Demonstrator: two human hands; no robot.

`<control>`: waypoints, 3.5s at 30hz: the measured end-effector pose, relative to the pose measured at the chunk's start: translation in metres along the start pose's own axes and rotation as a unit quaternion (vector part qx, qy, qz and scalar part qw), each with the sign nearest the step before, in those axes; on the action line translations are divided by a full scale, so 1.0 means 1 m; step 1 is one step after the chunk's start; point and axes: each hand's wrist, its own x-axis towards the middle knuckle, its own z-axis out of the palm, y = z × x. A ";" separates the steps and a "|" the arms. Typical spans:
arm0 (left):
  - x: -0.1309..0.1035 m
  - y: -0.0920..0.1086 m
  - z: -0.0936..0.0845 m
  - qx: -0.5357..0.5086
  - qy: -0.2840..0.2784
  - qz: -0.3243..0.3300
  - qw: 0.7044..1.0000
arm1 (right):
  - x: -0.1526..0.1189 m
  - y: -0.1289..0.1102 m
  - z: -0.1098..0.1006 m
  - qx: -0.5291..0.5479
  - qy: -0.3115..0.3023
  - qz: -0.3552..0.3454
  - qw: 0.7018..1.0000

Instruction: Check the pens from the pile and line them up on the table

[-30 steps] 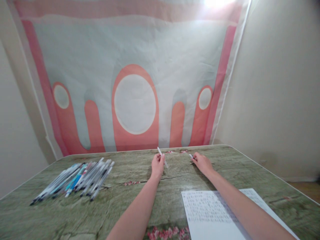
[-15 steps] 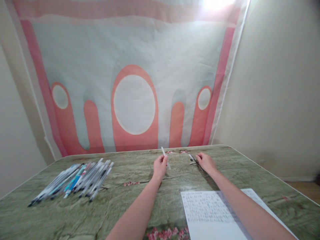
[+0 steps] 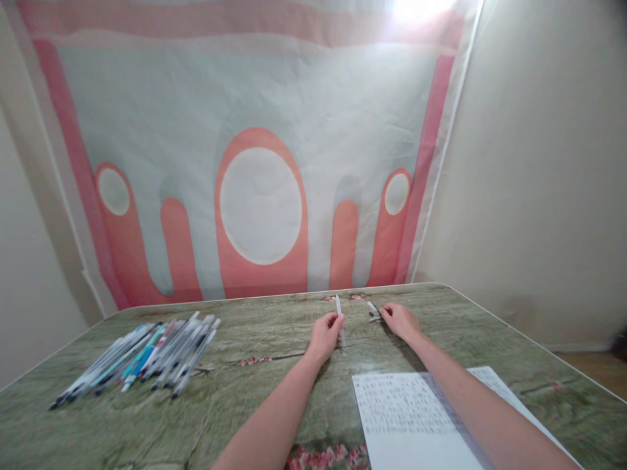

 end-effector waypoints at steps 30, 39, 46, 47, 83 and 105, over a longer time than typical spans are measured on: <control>0.001 -0.006 0.005 -0.067 -0.016 -0.032 0.997 | -0.009 -0.036 -0.009 0.166 0.005 -0.112 0.980; -0.003 0.000 0.008 -0.062 0.010 0.007 0.998 | -0.030 -0.078 -0.005 0.412 -0.200 -0.180 0.871; -0.004 0.000 0.010 -0.066 -0.023 -0.013 0.997 | -0.026 -0.067 -0.010 0.400 -0.219 -0.169 0.874; -0.004 0.000 0.011 -0.076 -0.021 -0.023 0.997 | -0.026 -0.067 -0.009 0.406 -0.229 -0.154 0.871; -0.003 -0.007 0.011 -0.050 -0.031 -0.062 0.996 | 0.011 0.019 0.000 0.065 -0.054 -0.064 0.994; 0.019 -0.003 -0.033 0.153 -0.004 -0.054 0.987 | 0.006 0.023 0.004 0.042 0.042 -0.035 0.998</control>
